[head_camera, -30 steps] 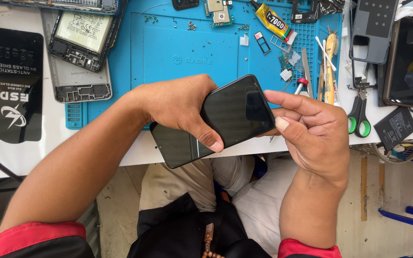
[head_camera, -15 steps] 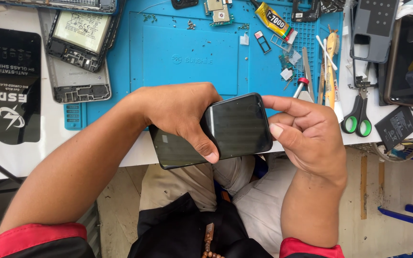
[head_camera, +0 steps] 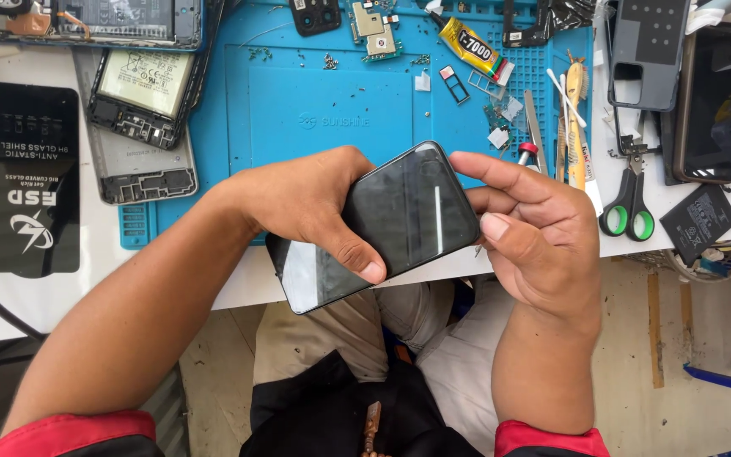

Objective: Repairing a mobile phone by removing internal screws and prying open the back cover

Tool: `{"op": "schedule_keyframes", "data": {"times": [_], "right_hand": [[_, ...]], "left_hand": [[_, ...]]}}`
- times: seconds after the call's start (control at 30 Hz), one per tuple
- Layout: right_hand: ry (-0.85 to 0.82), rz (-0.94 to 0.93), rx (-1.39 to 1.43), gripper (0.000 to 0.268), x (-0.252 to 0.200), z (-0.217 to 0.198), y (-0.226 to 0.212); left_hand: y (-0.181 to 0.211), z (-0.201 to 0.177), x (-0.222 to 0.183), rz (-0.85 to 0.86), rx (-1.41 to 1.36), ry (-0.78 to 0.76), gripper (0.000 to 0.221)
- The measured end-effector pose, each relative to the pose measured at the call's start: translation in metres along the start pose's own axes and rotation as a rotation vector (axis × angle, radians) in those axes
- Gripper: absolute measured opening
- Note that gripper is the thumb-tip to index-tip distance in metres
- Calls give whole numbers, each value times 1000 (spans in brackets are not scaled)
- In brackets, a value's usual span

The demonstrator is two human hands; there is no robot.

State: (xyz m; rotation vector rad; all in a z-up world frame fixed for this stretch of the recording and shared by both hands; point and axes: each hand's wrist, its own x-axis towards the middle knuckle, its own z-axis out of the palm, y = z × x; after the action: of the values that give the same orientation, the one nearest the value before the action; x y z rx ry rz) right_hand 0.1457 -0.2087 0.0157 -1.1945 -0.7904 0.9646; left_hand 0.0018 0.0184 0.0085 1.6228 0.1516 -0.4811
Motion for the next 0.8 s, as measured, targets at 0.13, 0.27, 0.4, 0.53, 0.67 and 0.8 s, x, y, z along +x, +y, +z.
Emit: {"op": "schedule_keyframes", "data": {"times": [0.13,0.27,0.4,0.53,0.67,0.8], "right_hand": [[-3,41,45,61,0,0,1],[-18,57,-32,60,0,4,8],[-31,84,9,52,7,10,-2],[132,133,213,47,13,-7,4],[323,-43,380,39,13,-22,4],[398,-222,340,45,13,-1,8]], "left_hand": [[0,1,2,-5,15,-24,46],[0,2,3,39,14,-65,42],[4,0,-2,19,19,-37,39],[-12,-6,-1,80,-568,-89,75],[-5,-8,-1,307,-1146,162,92],[-35,-5,22,496,-1036,80,101]]}}
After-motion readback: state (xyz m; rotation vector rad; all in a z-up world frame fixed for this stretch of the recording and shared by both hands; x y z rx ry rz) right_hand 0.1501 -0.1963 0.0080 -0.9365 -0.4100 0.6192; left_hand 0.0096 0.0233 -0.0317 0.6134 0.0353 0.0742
